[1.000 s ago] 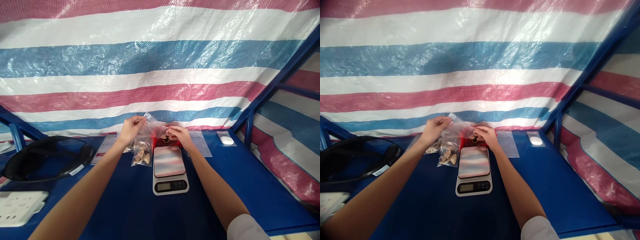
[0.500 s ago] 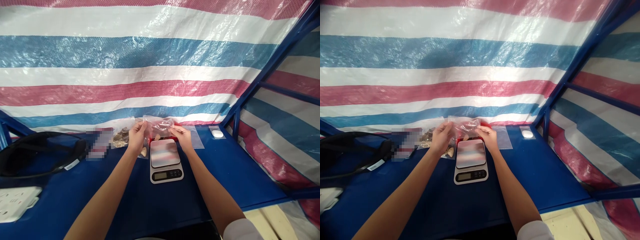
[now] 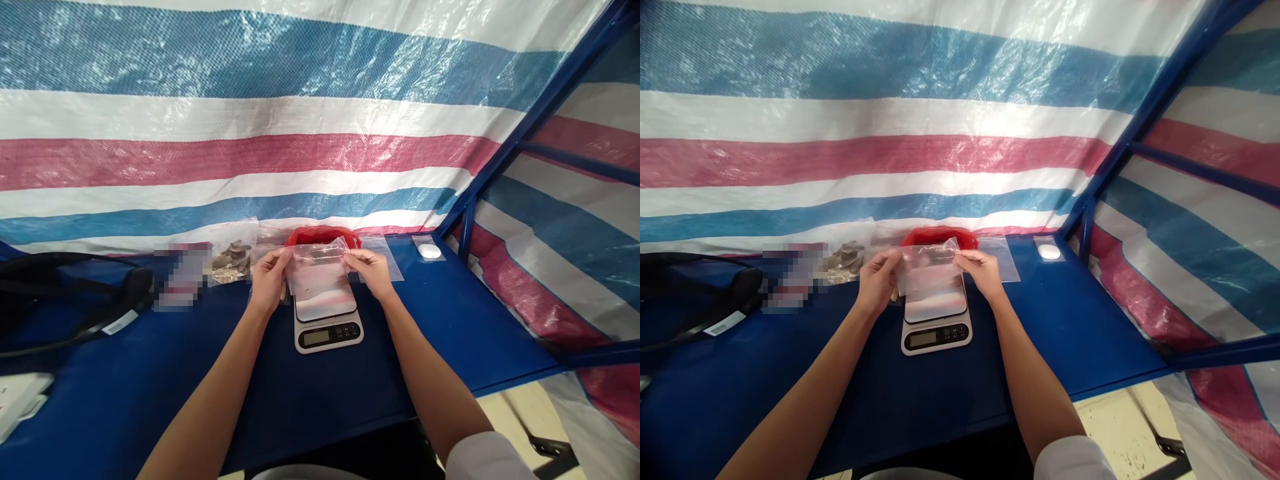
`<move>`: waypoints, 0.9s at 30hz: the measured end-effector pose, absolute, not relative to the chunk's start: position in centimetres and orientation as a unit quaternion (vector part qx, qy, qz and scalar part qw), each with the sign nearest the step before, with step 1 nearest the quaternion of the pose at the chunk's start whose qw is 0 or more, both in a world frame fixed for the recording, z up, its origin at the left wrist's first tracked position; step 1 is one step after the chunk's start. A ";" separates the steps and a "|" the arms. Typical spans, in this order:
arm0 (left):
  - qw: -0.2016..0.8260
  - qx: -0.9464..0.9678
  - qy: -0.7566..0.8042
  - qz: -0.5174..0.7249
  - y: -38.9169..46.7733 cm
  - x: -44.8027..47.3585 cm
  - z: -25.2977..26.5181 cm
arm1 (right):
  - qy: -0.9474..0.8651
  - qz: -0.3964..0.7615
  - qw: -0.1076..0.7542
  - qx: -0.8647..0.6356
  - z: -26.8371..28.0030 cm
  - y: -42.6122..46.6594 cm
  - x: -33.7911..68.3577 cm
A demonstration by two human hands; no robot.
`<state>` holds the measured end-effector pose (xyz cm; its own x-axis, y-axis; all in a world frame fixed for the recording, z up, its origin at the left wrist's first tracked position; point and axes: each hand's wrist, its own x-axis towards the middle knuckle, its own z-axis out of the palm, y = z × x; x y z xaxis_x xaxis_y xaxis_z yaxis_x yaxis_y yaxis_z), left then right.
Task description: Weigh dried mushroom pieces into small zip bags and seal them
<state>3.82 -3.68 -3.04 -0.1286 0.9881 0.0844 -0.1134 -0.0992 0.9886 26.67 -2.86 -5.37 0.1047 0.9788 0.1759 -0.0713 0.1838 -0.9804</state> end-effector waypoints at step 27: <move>0.382 0.769 0.456 0.236 -1.3 4.3 5.2 | -0.651 0.369 0.527 -0.403 -3.4 -2.5 26.4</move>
<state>4.26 -1.32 5.18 0.4735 0.8807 0.0145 0.5199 -0.2927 0.8025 26.40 -2.47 -3.44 -0.1197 0.9141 0.3874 0.1358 0.4016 -0.9057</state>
